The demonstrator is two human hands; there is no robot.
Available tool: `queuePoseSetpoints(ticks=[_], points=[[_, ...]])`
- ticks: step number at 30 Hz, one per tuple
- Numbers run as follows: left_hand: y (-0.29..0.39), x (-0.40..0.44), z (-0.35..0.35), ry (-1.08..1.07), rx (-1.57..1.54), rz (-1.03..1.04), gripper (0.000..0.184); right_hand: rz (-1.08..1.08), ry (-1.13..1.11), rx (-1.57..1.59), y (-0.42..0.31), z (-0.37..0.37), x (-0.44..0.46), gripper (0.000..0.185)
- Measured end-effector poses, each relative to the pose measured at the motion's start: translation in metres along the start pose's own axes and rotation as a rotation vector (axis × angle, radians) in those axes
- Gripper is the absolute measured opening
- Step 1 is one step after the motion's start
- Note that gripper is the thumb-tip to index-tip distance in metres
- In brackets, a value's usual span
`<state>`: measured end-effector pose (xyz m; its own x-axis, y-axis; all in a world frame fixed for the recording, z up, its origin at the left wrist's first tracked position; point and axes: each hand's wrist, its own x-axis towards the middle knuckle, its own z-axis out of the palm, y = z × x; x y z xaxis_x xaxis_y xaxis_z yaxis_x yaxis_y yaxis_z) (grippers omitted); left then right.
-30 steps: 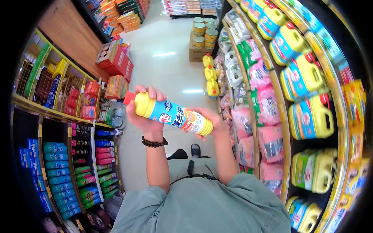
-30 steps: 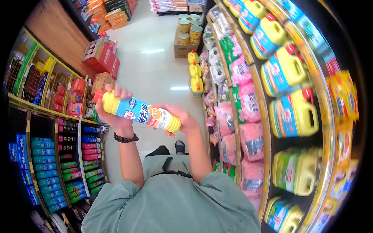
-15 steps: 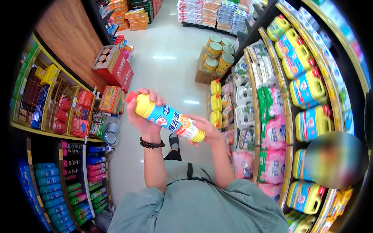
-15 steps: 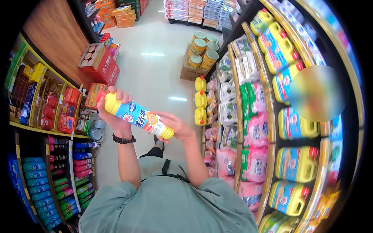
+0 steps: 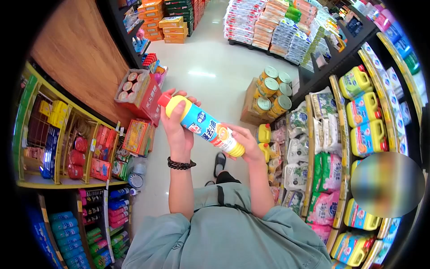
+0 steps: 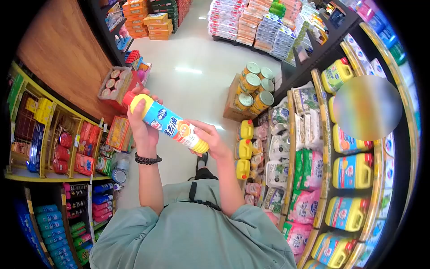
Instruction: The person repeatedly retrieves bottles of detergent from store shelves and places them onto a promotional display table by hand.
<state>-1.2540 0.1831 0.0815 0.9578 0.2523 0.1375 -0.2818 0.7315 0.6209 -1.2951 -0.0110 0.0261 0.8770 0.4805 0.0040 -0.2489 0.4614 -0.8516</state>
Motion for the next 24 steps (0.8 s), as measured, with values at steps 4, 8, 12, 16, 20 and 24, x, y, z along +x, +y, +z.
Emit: queuePoseSetpoints(ticks=[4, 8, 12, 16, 20, 24], points=[[-0.032, 0.07, -0.008, -0.159, 0.14, 0.018, 0.055, 0.0, 0.034, 0.124, -0.009, -0.047, 0.069, 0.051], [-0.066, 0.159, -0.003, -0.244, 0.16, 0.033, 0.059, -0.013, -0.012, 0.194, -0.031, -0.099, 0.157, 0.051], [-0.086, 0.257, 0.01, -0.277, 0.164, 0.049, 0.061, 0.043, 0.036, 0.197, -0.064, -0.135, 0.246, 0.051], [-0.102, 0.335, 0.018, -0.258, 0.118, 0.072, 0.066, 0.063, -0.048, 0.153, -0.098, -0.165, 0.326, 0.049], [-0.125, 0.403, 0.018, -0.277, 0.095, 0.095, 0.072, 0.075, -0.098, 0.177, -0.112, -0.199, 0.389, 0.048], [-0.149, 0.472, 0.007, -0.284, 0.074, 0.094, 0.078, 0.087, -0.061, 0.199, -0.113, -0.229, 0.453, 0.048]])
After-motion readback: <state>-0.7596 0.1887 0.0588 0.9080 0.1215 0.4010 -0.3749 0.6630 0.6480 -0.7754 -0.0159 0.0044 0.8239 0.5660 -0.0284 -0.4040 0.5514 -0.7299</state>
